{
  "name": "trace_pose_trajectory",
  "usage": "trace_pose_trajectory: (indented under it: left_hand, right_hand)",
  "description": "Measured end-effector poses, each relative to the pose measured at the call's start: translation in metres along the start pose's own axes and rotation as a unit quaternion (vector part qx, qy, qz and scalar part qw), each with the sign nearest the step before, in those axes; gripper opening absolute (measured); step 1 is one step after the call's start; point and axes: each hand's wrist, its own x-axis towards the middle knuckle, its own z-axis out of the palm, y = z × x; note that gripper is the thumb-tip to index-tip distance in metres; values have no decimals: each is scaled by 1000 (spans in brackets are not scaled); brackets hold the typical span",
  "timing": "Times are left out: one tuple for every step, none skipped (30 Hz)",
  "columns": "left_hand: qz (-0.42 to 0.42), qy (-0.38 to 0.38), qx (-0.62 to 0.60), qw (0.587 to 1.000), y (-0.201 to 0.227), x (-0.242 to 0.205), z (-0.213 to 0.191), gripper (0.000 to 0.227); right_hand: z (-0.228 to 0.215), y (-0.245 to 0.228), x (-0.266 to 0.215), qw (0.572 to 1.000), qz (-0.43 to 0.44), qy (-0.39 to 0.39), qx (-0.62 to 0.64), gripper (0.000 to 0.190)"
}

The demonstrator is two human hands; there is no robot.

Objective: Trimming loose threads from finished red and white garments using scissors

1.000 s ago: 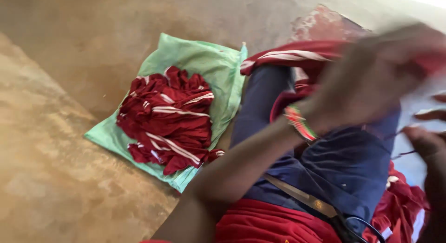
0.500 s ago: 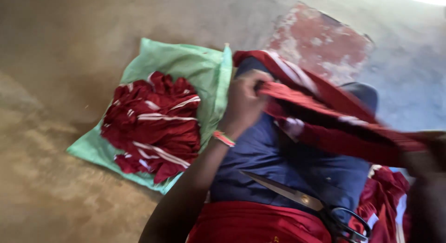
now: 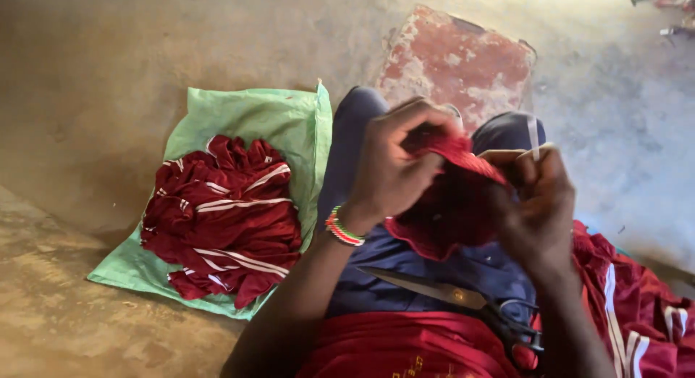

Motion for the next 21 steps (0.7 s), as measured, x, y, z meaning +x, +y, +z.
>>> trace_pose_trajectory:
  left_hand:
    - [1,7,30,1000,4,-2,-4,27]
    - [1,6,31,1000,-3,-6,-6,27]
    - [-36,8,45,998,-9,-11,-8,24]
    - [-72,9,59,996,-15,-16,-9,21]
    - [-72,8,59,996,-16,-17,-13,21]
    - [-87,-8,31,996,-18,-19,-15,24]
    - [-102,-24,3,994,-20,-21,-17,28]
    - [-101,-25,2,995,-15,-23,-20,28]
    - [-148,-17,-52,987,-11,-25,-24,30]
    - [-195,-8,-105,975,-6,-27,-28,33]
    - [-195,-10,-105,975,-6,-28,-26,33]
    - [-209,-5,-165,964,-5,-29,-23,38]
    - [-223,1,-224,949,-5,-30,-21,43]
    - [-224,2,-223,949,-3,-30,-20,43]
    - [-213,-31,-263,940,-1,-29,-18,48]
    - [-201,-63,-303,929,1,-28,-17,53]
    - [-200,-63,-302,930,5,-26,-13,53]
    - [-157,-80,-187,966,8,-24,-8,44]
    - [-112,-94,-69,987,12,-22,-4,35]
    - [-111,-94,-69,987,8,-23,-4,35]
    - [-113,-94,-98,984,5,-23,-4,37]
  right_hand:
    - [-7,4,0,998,21,-41,30,25]
    - [-12,15,1,998,22,-41,31,25]
    - [-16,25,1,994,58,-67,70,19]
    - [-21,35,1,985,94,-93,109,37]
    - [-25,39,2,985,95,-92,109,37]
    - [-30,43,2,987,109,-73,95,32]
    - [-35,47,2,988,123,-55,80,28]
    - [-41,55,2,988,123,-53,80,28]
    - [-48,63,1,981,128,-34,145,32]
    - [-53,71,0,969,132,-15,210,40]
    - [-53,67,0,968,133,-13,211,40]
    - [-54,62,0,962,133,-3,239,41]
    - [-54,58,0,954,134,6,268,42]
    - [-54,52,0,954,134,6,268,42]
    - [-54,46,0,952,140,14,272,42]
    - [-55,40,0,950,145,22,275,42]
    - [-53,40,1,950,144,22,276,42]
    - [-52,39,1,967,139,16,215,37]
    - [-51,38,1,979,134,10,153,32]
    - [-54,17,4,979,133,10,153,32]
    - [-56,-4,8,988,113,-64,87,28]
